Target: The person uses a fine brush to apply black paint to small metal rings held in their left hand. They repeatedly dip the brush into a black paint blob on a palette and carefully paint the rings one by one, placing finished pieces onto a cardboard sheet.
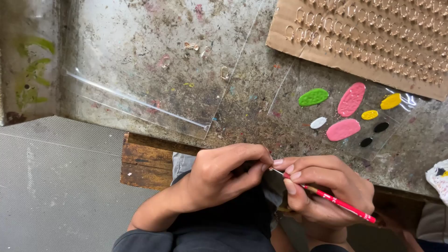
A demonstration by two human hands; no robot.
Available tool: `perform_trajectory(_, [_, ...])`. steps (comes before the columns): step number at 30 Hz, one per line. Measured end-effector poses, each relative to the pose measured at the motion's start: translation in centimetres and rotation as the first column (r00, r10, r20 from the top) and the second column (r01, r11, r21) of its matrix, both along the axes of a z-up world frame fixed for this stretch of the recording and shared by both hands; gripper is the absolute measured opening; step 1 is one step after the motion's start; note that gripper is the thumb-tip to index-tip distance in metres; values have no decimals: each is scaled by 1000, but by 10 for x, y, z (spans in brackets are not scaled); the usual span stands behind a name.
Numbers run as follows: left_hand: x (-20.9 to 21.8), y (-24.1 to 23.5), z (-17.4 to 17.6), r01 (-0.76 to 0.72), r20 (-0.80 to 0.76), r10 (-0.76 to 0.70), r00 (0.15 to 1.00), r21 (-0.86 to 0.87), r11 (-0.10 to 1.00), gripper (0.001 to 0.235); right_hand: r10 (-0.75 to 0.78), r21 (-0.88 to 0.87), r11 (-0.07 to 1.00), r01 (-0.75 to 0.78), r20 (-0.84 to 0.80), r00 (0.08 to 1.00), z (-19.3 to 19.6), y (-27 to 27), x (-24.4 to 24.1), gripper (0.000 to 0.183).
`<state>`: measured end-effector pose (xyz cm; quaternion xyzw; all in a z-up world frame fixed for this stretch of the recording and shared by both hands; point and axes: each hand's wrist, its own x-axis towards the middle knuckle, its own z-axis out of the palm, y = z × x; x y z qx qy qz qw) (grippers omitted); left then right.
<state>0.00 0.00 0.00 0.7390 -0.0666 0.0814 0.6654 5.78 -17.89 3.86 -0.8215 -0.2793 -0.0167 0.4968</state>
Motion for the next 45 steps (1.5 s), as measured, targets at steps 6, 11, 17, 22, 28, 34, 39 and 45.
perform_trajectory(6, [0, 0, 0, 1, 1, -1, 1000, 4, 1000, 8, -12, 2, 1000, 12, 4, 1000, -1, 0, 0, 11])
perform_trajectory(11, [0, 0, -1, 1, 0, -1, 1000, 2, 1000, 9, -36, 58, 998, 38, -35, 999, -7, -2, -3, 11])
perform_trajectory(17, [0, -1, -1, -3, 2, 3, 1000, 14, 1000, 9, -18, 109, 994, 23, -42, 999, -13, -8, -3, 13])
perform_trajectory(22, [-1, -3, -2, -14, 6, 14, 1000, 16, 1000, 9, -54, 108, 993, 54, 1, 999, -16, -10, -5, 13])
perform_trajectory(28, [-3, -5, -3, -32, 6, 31, 999, 41, 999, 9, -30, 206, 978, 21, 44, 999, -32, -22, -7, 12])
perform_trajectory(34, [-2, -5, 5, -35, -22, 37, 999, 87, 996, 8, -116, 300, 952, 67, 149, 982, -37, -27, -12, 13])
perform_trajectory(39, [2, 0, 31, 43, -193, -64, 979, -112, 993, 5, -130, 533, 845, -33, 264, 956, -50, -47, -11, 16])
perform_trajectory(45, [9, 15, 63, 216, -143, -194, 971, 160, 963, 9, -440, 629, 760, 166, 309, 843, -72, -67, -1, 22])
